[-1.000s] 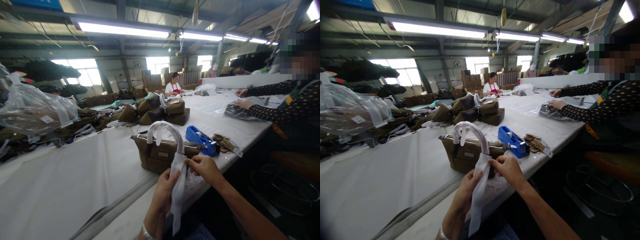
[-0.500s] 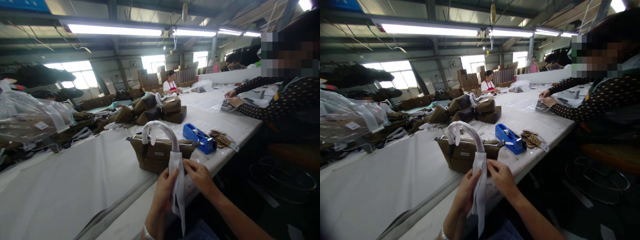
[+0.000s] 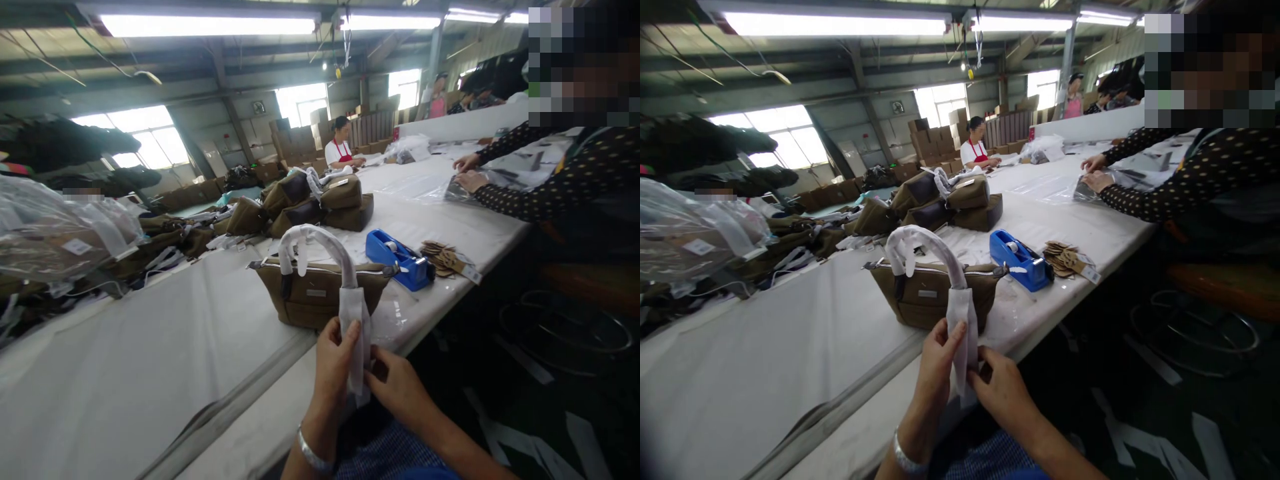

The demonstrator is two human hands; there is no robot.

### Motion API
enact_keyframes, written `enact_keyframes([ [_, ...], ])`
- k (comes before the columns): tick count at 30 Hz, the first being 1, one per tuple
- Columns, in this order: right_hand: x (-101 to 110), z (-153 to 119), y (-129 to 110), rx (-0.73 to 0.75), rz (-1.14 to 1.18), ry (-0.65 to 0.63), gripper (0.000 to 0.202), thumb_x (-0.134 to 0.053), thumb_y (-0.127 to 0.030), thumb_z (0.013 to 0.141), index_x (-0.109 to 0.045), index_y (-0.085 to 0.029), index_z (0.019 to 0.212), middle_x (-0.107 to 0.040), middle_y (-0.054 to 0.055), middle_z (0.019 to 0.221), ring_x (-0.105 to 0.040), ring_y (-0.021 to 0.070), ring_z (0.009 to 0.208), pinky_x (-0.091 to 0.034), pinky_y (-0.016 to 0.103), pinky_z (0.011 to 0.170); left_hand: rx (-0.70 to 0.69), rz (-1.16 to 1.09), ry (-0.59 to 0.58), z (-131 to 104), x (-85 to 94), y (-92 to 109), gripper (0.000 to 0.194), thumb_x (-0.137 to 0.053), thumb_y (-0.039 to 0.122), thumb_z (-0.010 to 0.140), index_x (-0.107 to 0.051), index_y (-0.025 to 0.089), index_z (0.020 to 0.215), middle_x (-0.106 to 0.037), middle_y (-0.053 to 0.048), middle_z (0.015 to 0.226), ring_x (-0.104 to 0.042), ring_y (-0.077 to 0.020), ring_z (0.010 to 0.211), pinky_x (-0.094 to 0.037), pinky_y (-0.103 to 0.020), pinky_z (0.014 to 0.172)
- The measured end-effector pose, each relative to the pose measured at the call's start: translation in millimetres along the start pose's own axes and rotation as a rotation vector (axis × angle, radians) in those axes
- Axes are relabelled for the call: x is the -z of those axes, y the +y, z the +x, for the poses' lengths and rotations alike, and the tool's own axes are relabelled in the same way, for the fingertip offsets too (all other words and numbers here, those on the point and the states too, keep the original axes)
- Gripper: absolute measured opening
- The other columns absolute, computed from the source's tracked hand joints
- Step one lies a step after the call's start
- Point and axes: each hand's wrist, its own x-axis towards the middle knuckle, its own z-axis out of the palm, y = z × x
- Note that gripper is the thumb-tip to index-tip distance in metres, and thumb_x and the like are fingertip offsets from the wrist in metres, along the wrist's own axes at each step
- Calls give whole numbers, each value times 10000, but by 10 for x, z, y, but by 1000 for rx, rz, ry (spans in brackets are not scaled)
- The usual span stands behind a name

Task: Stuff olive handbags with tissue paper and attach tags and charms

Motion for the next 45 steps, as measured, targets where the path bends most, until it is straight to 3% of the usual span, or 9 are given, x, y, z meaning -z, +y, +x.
enact_keyframes([
  [9,-180,-109,29,197,-125,134,104,-573,-115,773,-596,-188,844,-624,48,799,-599,203,711,-462,308,661,-138,257,121,17,-54,-76,243,-691,407,883,-652,167,881,-675,-28,832,-606,-200,796,-431,-278,714],
  [15,-112,-240,-72,88,214,-21,222,-565,-388,958,-648,-183,938,-667,74,945,-643,208,828,-518,286,714,-122,245,127,34,-91,-82,222,-700,383,876,-649,168,891,-682,-36,858,-613,-205,821,-434,-282,733],
  [20,-71,-148,-24,82,121,17,369,-552,-438,959,-660,-176,724,-608,35,713,-587,187,686,-455,286,635,-79,158,48,31,-7,-49,293,-693,442,874,-667,162,957,-713,-61,926,-646,-224,899,-475,-293,791],
  [24,-31,-102,-13,96,142,-9,363,-557,-436,972,-723,-182,773,-665,51,820,-641,205,811,-486,297,771,39,22,-35,-137,224,-95,442,-563,549,952,-660,173,1164,-717,-108,1151,-654,-254,1069,-492,-330,904],
  [29,10,-87,-44,115,117,-75,385,-550,-439,984,-751,-194,764,-716,61,912,-669,216,885,-502,304,821,160,1,-154,-390,381,-258,410,-747,456,838,-696,139,1094,-739,-123,1110,-659,-291,1070,-491,-354,942],
  [33,394,137,-59,191,-73,-252,330,-555,-422,982,-780,-228,838,-751,31,856,-697,215,833,-527,311,785,133,63,-78,-402,372,-311,368,-702,449,862,-697,138,1059,-742,-95,1007,-655,-273,983,-489,-339,886],
  [39,1593,1173,117,262,-381,594,275,-622,-412,878,-755,-215,1015,-669,112,1326,-534,304,1325,-309,455,1199,107,55,-94,-331,377,-365,404,-699,491,860,-698,151,1077,-736,-81,1003,-631,-265,979,-468,-319,877],
  [42,1955,1662,252,172,-350,586,157,-698,-358,777,-736,-206,767,-661,137,1334,-454,349,1399,-206,494,1237,123,18,-117,-311,369,-429,415,-700,499,861,-698,154,1091,-742,-89,1031,-637,-273,1003,-467,-321,887],
  [45,2053,1903,351,71,-250,517,189,-759,-375,708,-704,-209,635,-744,149,1150,-565,375,1286,-338,526,1164,117,28,-106,-275,371,-493,428,-711,518,844,-704,149,1060,-743,-91,995,-642,-272,964,-473,-320,853],
])
